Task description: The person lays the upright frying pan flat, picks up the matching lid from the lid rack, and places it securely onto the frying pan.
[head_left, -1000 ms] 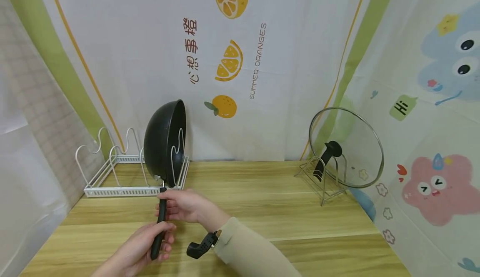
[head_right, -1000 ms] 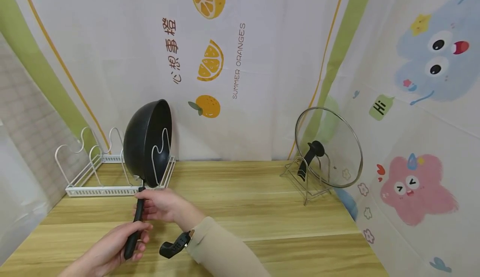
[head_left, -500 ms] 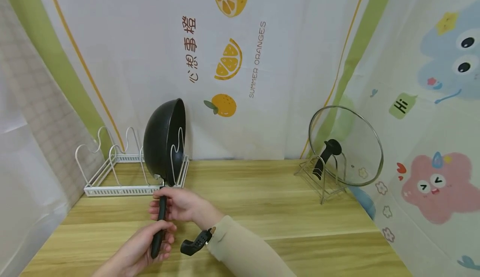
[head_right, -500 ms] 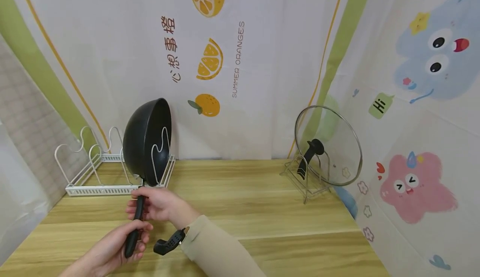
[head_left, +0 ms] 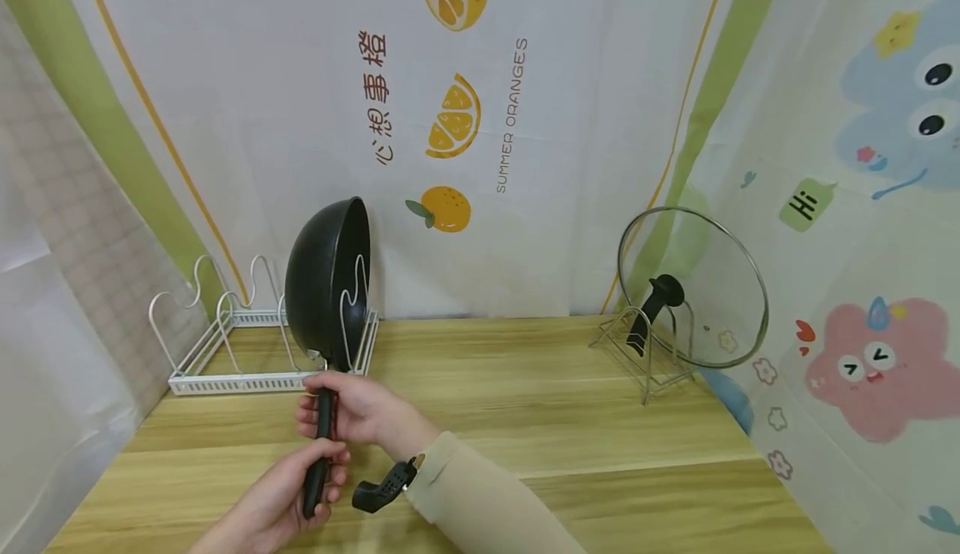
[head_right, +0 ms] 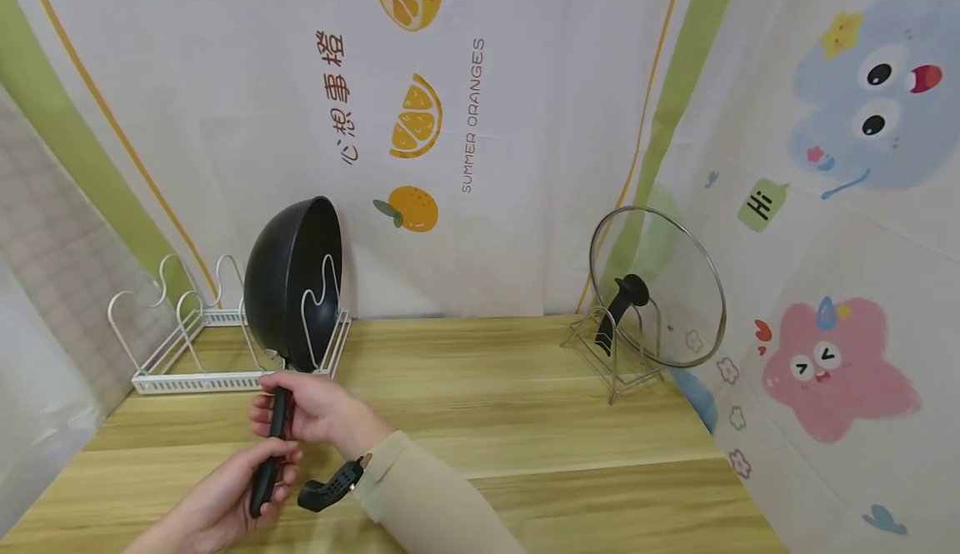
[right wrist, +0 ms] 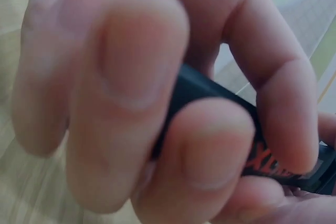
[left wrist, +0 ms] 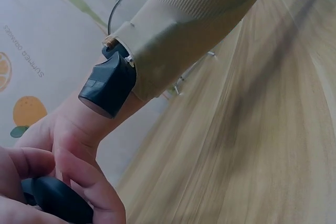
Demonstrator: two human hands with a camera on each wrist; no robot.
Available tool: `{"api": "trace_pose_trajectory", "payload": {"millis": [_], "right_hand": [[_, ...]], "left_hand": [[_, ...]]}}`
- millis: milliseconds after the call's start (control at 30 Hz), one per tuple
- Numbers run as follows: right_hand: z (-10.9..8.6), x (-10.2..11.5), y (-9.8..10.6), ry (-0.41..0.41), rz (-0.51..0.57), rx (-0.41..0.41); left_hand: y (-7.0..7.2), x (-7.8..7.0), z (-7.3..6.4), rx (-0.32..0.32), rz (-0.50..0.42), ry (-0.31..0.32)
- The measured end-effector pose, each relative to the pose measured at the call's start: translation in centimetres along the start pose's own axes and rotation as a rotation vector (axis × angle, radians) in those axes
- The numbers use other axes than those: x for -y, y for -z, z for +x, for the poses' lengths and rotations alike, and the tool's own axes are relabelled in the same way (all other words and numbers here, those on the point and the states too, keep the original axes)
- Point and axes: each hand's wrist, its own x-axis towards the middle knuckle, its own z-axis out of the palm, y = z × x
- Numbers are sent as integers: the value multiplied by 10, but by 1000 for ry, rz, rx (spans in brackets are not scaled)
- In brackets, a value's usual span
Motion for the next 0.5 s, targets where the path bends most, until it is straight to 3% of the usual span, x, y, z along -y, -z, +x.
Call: {"api": "trace_pose_trajectory", "payload": {"millis": [267,500], "right_hand": [[1,1,-3,20,25,-9],[4,1,-4,19,23,23]], "left_hand": [[-2,2,3,-5,-4,-7],[-6,3,5,-65,25,-26]]}}
